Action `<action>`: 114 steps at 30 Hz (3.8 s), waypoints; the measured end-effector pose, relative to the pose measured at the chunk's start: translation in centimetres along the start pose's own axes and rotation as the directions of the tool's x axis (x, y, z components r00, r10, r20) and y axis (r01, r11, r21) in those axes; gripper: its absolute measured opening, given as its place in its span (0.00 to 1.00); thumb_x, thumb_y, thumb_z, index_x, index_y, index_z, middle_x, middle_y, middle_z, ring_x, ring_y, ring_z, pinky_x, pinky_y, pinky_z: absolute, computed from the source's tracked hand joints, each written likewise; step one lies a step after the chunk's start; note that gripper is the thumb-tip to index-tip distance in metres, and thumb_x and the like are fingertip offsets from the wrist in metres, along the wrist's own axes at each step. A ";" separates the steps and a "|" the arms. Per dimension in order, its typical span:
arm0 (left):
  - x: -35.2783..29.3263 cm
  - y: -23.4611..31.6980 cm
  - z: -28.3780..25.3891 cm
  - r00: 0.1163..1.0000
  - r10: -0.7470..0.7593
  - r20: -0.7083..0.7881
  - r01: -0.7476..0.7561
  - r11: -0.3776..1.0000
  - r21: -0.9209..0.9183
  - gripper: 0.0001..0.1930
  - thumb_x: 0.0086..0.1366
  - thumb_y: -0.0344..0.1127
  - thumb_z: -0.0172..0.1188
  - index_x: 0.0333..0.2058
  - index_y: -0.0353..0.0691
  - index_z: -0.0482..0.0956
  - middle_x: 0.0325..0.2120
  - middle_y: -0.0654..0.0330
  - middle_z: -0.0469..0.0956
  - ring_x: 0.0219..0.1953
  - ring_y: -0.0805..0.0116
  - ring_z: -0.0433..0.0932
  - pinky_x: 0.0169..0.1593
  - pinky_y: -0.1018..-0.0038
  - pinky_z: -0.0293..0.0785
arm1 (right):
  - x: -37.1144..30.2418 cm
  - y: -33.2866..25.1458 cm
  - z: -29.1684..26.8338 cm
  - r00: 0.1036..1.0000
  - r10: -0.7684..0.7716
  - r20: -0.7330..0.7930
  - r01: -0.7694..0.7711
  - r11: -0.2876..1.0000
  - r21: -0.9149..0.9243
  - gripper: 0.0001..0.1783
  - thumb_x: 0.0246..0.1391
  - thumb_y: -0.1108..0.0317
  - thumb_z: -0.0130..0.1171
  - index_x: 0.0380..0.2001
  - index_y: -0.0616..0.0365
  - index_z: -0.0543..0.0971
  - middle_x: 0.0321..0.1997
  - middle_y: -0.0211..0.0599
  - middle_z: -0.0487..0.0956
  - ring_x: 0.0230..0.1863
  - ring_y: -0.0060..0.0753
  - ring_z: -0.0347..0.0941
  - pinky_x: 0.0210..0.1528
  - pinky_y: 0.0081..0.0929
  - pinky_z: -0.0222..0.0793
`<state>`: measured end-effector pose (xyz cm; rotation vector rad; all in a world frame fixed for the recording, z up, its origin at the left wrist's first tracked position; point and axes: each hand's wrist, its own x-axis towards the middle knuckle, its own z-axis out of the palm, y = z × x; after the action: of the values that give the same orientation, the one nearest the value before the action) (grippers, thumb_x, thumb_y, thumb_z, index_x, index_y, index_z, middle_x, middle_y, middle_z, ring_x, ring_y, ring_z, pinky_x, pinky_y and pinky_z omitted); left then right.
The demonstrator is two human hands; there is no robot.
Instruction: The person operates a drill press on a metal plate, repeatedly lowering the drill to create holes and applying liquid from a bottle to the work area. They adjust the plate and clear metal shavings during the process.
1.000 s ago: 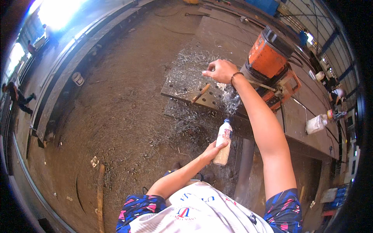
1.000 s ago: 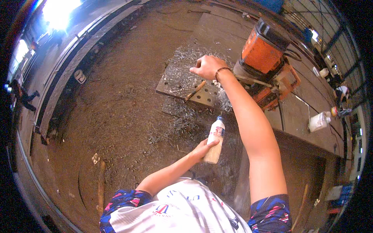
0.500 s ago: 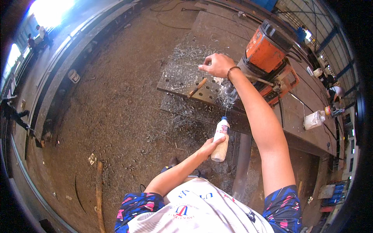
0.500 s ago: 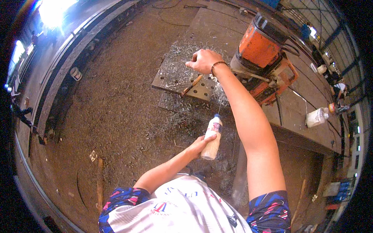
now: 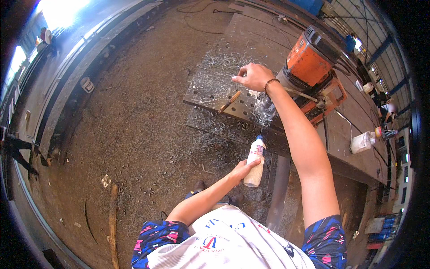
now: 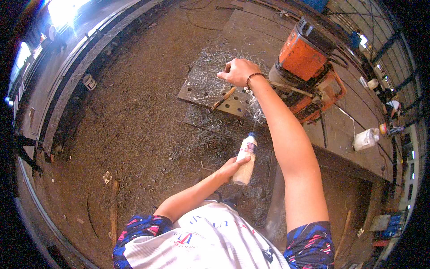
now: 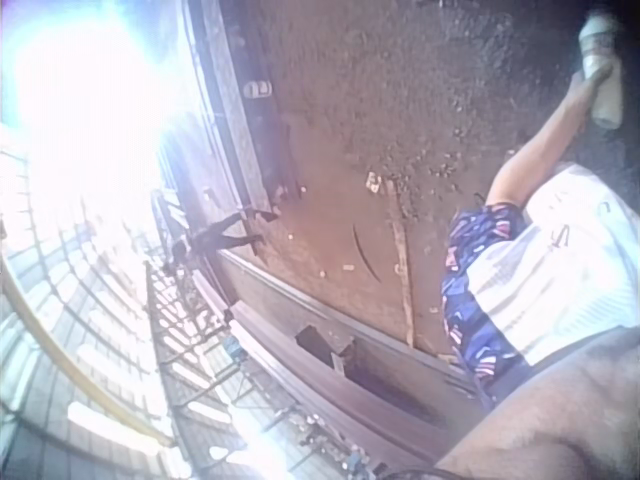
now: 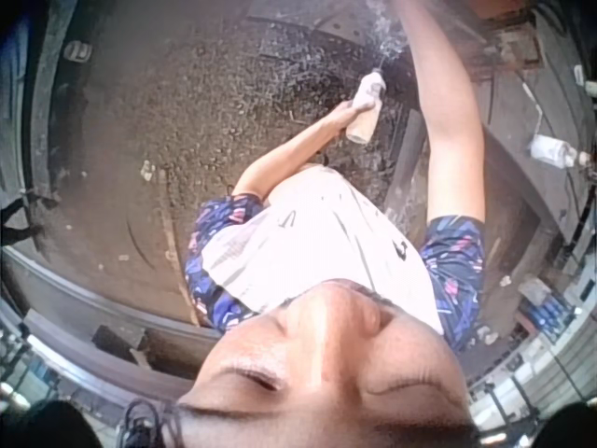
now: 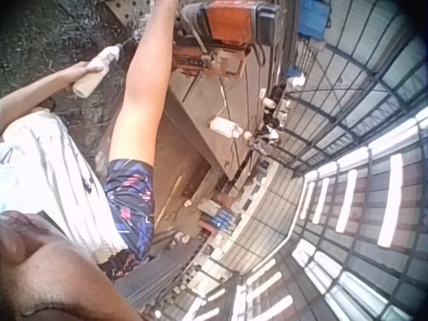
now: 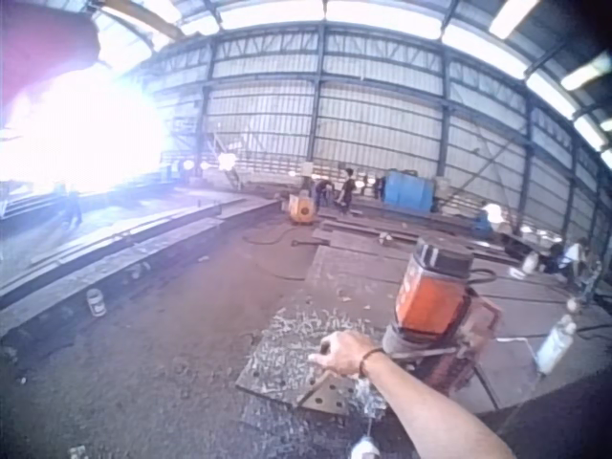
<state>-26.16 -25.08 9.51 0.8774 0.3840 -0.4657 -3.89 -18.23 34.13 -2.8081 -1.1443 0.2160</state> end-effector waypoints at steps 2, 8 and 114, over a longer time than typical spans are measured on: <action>0.0 0.0 0.0 1.000 0.004 0.003 -0.004 1.000 -0.003 0.33 0.63 0.55 0.62 0.55 0.32 0.69 0.40 0.56 0.79 0.38 0.66 0.81 0.41 0.68 0.80 | 0.0 0.1 0.1 1.000 0.000 -0.008 0.000 1.000 -0.003 0.28 0.50 0.39 0.59 0.39 0.52 0.85 0.41 0.44 0.84 0.46 0.46 0.79 0.52 0.39 0.72; 0.0 0.1 0.3 1.000 0.021 0.002 -0.021 1.000 -0.023 0.34 0.63 0.56 0.63 0.54 0.32 0.70 0.40 0.56 0.80 0.38 0.66 0.82 0.41 0.68 0.80 | 0.2 0.5 0.3 0.999 0.030 0.025 -0.030 1.000 -0.004 0.28 0.49 0.38 0.59 0.41 0.48 0.85 0.45 0.42 0.83 0.49 0.45 0.78 0.54 0.39 0.72; 2.3 -1.9 -0.2 0.998 0.042 -0.047 -0.040 0.999 0.036 0.37 0.59 0.60 0.65 0.57 0.35 0.70 0.43 0.56 0.79 0.40 0.66 0.81 0.43 0.69 0.77 | -0.1 2.2 3.3 0.993 -0.074 -0.090 0.083 0.993 0.089 0.23 0.55 0.41 0.55 0.43 0.45 0.82 0.43 0.38 0.84 0.46 0.47 0.79 0.49 0.41 0.72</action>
<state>-25.32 -26.51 7.02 0.9303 0.4019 -0.4152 -3.06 -19.72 30.54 -2.6584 -1.1906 0.1359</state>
